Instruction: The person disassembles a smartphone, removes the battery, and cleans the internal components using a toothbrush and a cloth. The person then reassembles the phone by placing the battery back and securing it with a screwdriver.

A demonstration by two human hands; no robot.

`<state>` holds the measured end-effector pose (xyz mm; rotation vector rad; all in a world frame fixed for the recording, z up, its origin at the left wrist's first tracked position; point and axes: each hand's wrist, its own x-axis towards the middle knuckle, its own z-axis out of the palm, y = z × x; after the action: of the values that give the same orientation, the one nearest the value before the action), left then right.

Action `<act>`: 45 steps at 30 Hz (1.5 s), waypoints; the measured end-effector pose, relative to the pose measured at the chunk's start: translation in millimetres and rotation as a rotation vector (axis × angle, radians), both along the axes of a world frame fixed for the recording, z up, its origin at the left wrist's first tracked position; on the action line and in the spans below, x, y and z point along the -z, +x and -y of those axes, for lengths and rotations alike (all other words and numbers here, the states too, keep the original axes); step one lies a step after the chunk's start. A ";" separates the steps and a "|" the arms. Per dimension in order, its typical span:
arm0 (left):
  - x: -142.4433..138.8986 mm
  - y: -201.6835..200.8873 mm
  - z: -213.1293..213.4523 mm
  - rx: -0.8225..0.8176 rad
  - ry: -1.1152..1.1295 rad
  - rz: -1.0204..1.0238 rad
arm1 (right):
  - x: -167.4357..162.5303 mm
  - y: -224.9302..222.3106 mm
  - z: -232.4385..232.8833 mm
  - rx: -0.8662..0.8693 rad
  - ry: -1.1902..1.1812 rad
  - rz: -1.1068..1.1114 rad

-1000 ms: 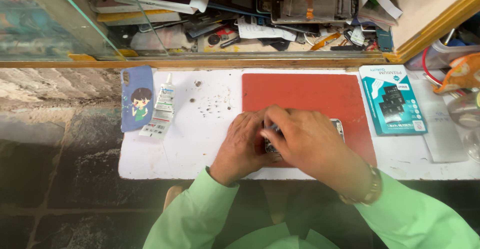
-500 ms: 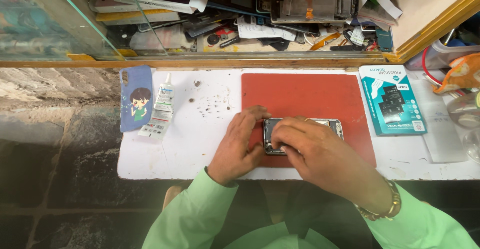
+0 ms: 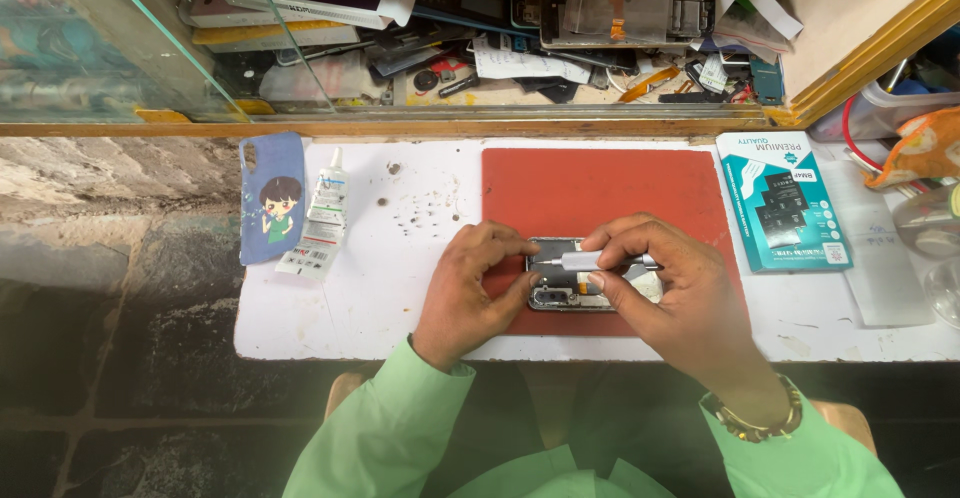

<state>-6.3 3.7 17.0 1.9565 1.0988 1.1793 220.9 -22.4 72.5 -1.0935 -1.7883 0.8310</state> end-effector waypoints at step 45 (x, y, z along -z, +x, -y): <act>24.1 -46.8 -21.1 -0.780 -0.044 -0.341 | 75.0 77.2 27.4 0.842 0.365 0.375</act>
<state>-53.0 24.8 -7.0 1.7681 2.1727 1.1765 298.1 -49.8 -2.4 -1.6239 -1.4492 -0.2090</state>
